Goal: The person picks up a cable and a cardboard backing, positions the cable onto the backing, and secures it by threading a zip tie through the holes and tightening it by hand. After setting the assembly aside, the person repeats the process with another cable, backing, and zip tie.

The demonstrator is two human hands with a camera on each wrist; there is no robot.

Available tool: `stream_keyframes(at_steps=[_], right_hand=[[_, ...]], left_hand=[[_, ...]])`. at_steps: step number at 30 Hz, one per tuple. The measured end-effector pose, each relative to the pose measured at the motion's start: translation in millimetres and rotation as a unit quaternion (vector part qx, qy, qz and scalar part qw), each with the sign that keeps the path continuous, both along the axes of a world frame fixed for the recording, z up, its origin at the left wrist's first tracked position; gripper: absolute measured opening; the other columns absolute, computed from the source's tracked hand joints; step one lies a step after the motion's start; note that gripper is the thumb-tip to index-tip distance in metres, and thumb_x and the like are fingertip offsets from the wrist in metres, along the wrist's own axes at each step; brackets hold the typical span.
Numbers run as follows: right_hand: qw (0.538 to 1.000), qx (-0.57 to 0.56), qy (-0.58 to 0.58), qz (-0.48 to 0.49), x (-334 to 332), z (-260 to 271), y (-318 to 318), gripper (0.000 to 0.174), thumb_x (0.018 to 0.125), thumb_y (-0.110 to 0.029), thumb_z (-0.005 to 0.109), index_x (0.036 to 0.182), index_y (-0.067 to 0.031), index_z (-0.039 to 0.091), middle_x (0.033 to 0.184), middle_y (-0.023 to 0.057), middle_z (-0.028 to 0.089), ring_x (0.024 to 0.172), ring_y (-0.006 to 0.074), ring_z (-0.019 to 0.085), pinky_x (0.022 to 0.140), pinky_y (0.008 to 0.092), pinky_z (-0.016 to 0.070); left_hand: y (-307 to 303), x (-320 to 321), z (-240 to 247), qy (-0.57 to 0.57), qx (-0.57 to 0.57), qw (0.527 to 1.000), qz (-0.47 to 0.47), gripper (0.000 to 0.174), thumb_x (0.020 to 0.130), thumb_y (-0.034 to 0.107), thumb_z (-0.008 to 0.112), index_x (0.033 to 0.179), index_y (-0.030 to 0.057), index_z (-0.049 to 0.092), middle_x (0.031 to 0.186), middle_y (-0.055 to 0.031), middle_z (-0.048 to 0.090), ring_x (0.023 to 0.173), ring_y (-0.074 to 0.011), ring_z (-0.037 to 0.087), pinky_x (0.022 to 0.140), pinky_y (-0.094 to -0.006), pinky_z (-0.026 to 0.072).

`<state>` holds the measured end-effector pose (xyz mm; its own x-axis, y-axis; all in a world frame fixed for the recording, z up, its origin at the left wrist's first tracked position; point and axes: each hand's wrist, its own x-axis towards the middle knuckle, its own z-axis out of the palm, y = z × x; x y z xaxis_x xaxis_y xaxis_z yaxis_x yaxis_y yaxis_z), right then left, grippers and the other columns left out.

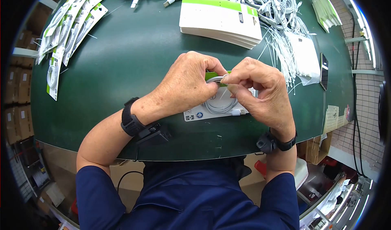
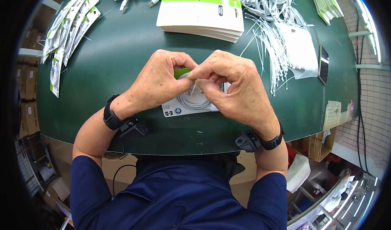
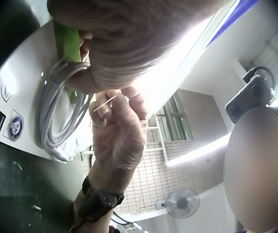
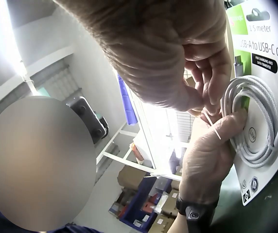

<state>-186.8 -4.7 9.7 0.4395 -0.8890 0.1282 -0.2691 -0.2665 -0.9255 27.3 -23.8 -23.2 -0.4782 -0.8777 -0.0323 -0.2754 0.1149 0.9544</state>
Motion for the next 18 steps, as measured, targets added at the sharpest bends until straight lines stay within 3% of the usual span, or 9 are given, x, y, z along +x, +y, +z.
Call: stream_keyframes(at_steps=[3, 12, 18], right_hand=[[1.0, -0.003, 0.015, 0.008, -1.4, 0.4, 0.2, 0.024, 0.084, 0.01, 0.065, 0.1, -0.0021, 0.079, 0.087, 0.0055, 0.07, 0.076, 0.0093, 0.068, 0.067, 0.0225, 0.0558], [1.0, 0.018, 0.022, 0.008, 1.8, 2.9, 1.8, 0.016, 0.082, 0.007, 0.078, 0.096, -0.0009, 0.077, 0.086, 0.0062, 0.07, 0.075, 0.011, 0.069, 0.067, 0.0241, 0.0568], [0.999, -0.019, 0.032, 0.007, 3.4, -1.2, 1.1, 0.014, 0.08, 0.008, 0.078, 0.092, 0.0012, 0.076, 0.082, 0.0064, 0.07, 0.072, 0.0106, 0.068, 0.063, 0.0241, 0.0545]], left_hand=[[-1.0, -0.1, -3.1, -0.01, -0.009, 1.0, 0.005, 0.018, 0.083, 0.003, 0.072, 0.098, -0.0051, 0.078, 0.084, -0.0099, 0.077, 0.077, -0.0102, 0.07, 0.072, -0.028, 0.0591], [-3.9, 2.3, -3.8, -0.01, 0.007, 1.0, 0.007, 0.022, 0.082, 0.001, 0.069, 0.1, -0.006, 0.078, 0.086, -0.011, 0.078, 0.081, -0.0109, 0.071, 0.075, -0.0284, 0.0599], [-5.8, 3.3, -5.6, 0.005, -0.01, 1.0, 0.004, 0.026, 0.079, -0.001, 0.067, 0.102, -0.0063, 0.078, 0.088, -0.0117, 0.078, 0.081, -0.0115, 0.071, 0.076, -0.0282, 0.0599]])
